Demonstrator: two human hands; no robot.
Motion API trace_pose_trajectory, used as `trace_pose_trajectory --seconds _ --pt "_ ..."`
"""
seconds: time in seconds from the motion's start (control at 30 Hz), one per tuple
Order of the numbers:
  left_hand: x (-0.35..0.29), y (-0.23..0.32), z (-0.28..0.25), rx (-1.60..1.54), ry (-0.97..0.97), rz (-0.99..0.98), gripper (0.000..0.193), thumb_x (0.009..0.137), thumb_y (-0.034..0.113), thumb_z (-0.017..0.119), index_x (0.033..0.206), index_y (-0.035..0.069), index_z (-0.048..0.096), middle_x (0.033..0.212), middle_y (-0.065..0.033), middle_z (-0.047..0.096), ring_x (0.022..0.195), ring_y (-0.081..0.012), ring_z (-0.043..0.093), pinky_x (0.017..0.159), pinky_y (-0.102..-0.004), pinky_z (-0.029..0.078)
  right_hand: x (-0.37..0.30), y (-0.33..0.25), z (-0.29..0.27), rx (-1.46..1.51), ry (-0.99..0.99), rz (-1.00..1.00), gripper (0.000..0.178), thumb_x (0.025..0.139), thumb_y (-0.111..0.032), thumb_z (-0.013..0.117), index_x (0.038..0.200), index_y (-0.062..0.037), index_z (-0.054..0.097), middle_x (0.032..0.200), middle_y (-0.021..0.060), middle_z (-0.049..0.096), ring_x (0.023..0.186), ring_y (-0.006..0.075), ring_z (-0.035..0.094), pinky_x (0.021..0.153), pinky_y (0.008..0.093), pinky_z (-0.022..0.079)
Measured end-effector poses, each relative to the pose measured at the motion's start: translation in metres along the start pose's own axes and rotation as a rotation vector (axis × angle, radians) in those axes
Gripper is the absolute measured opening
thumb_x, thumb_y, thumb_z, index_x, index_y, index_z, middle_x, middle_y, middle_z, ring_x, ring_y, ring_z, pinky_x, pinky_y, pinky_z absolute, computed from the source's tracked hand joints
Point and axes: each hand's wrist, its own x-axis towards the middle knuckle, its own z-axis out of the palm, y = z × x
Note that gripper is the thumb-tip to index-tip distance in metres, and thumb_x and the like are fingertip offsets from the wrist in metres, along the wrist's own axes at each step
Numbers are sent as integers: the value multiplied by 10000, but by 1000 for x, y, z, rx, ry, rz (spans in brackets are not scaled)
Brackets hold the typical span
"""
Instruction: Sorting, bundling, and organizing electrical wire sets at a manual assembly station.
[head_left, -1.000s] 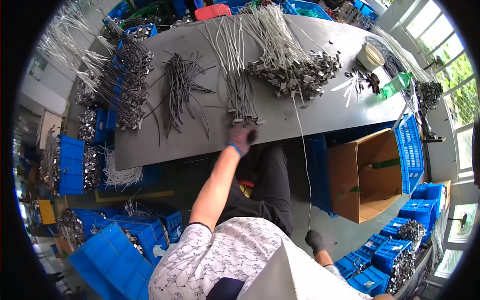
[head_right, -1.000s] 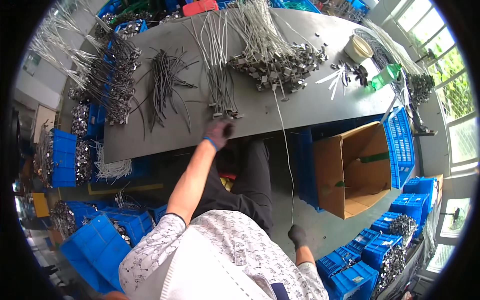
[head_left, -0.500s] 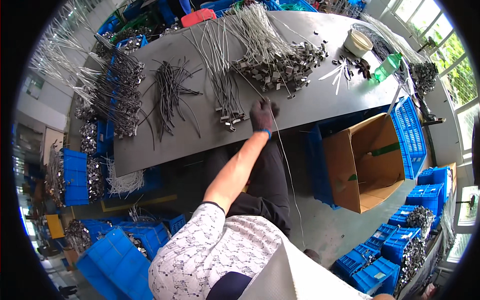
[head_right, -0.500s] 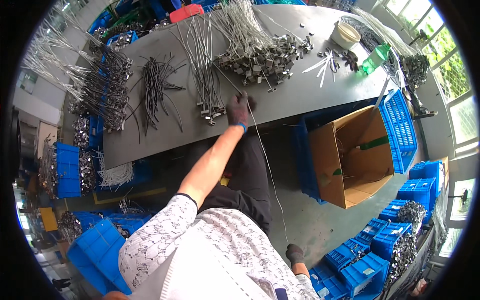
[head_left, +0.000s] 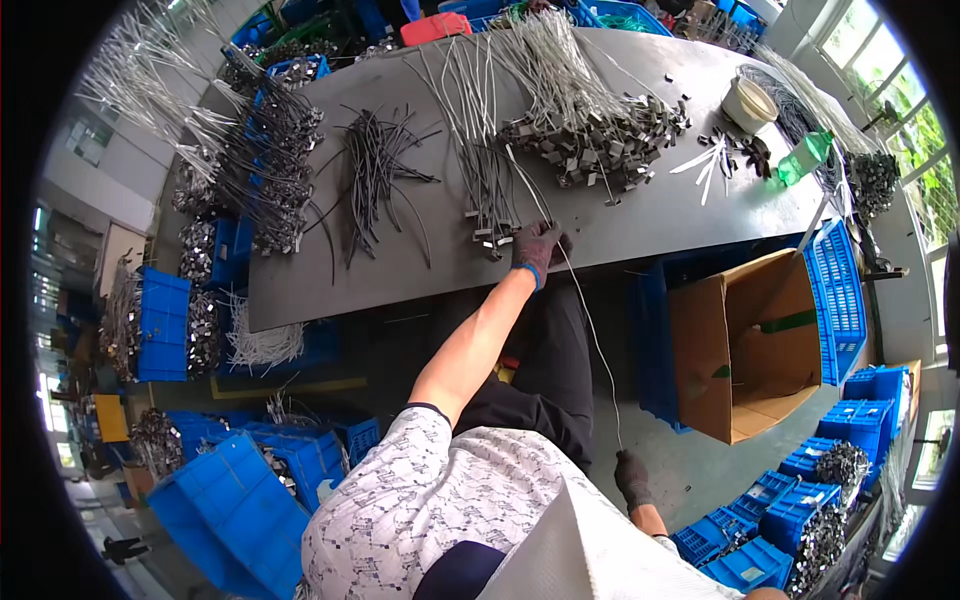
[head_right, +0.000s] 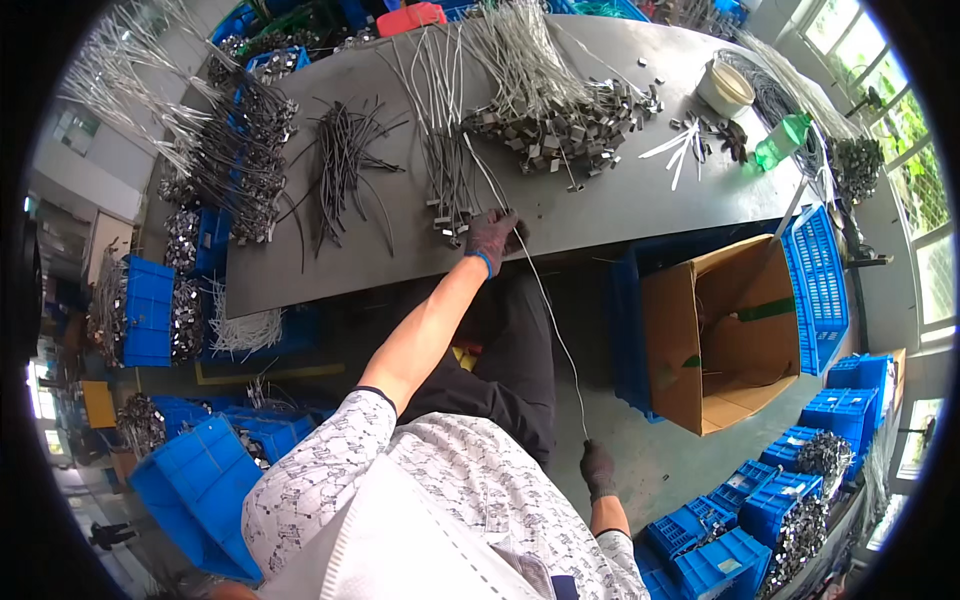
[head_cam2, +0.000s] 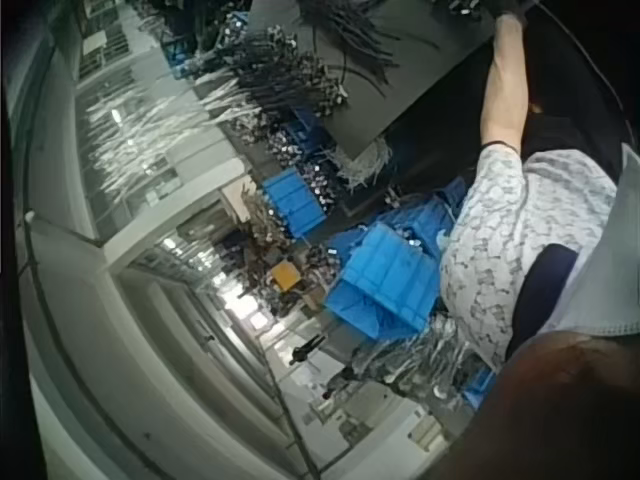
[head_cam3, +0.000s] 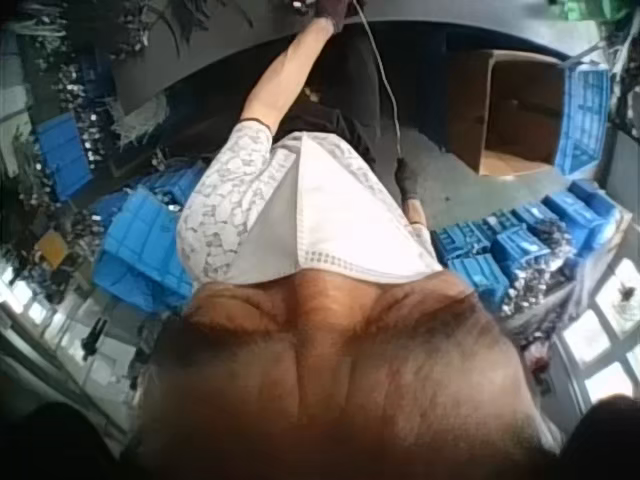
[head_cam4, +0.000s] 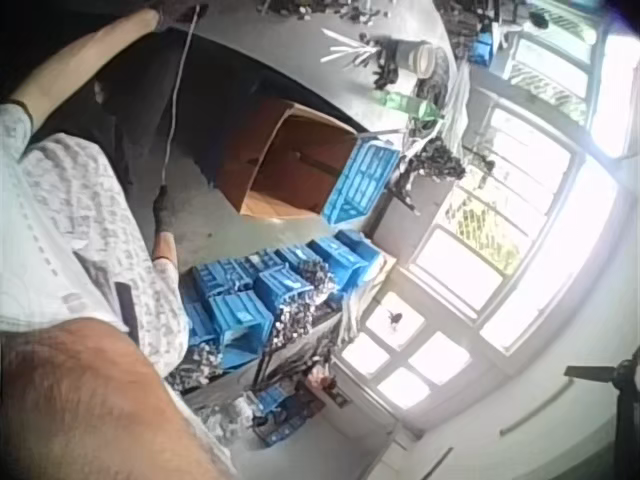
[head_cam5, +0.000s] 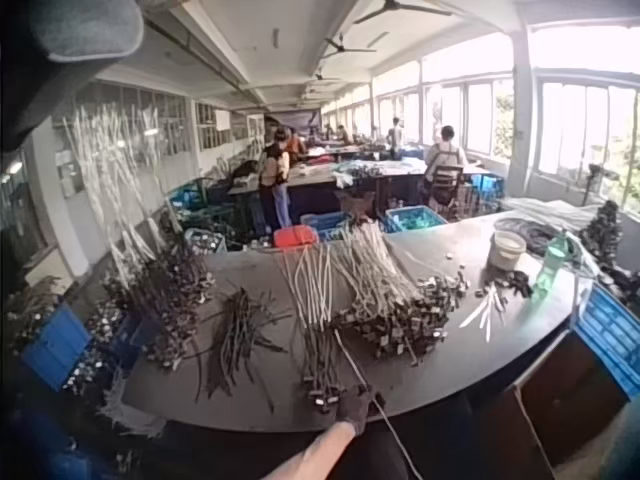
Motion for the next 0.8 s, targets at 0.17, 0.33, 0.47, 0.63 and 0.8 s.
trace_pose_trajectory --seconds 0.17,0.33,0.47,0.63,0.8 --pt "30 65 1 -103 195 337 244 995 233 632 840 47 600 704 -76 680 544 -172 650 506 -313 546 -25 71 9 -193 -64 70 251 926 -232 558 1085 -99 698 1087 205 697 1071 404 651 882 477 523" --pt "27 73 -5 -124 239 494 193 1020 213 580 908 55 569 698 -67 660 542 -163 642 505 -315 548 -40 70 8 -213 -138 93 264 869 -160 586 1100 -106 702 1100 202 699 1080 392 656 890 462 526" --pt "32 73 -9 -225 317 511 195 1023 212 569 905 57 556 689 -64 646 536 -164 637 498 -313 543 -48 59 11 -200 -138 85 270 874 -165 588 1112 -111 704 1101 200 700 1081 387 657 885 456 528" --pt "36 72 -14 -121 349 611 199 1009 229 604 918 59 554 742 -88 655 584 -211 676 519 -357 592 -46 46 14 -220 -138 42 261 907 -194 574 1119 -115 703 1096 196 699 1065 384 661 875 466 527" --pt "33 62 -24 39 -16 71 178 967 237 664 940 72 602 784 -76 700 613 -198 687 559 -357 601 -37 38 15 -182 -35 -77 249 939 -205 552 1122 -126 702 1096 184 696 1031 394 662 850 481 527"
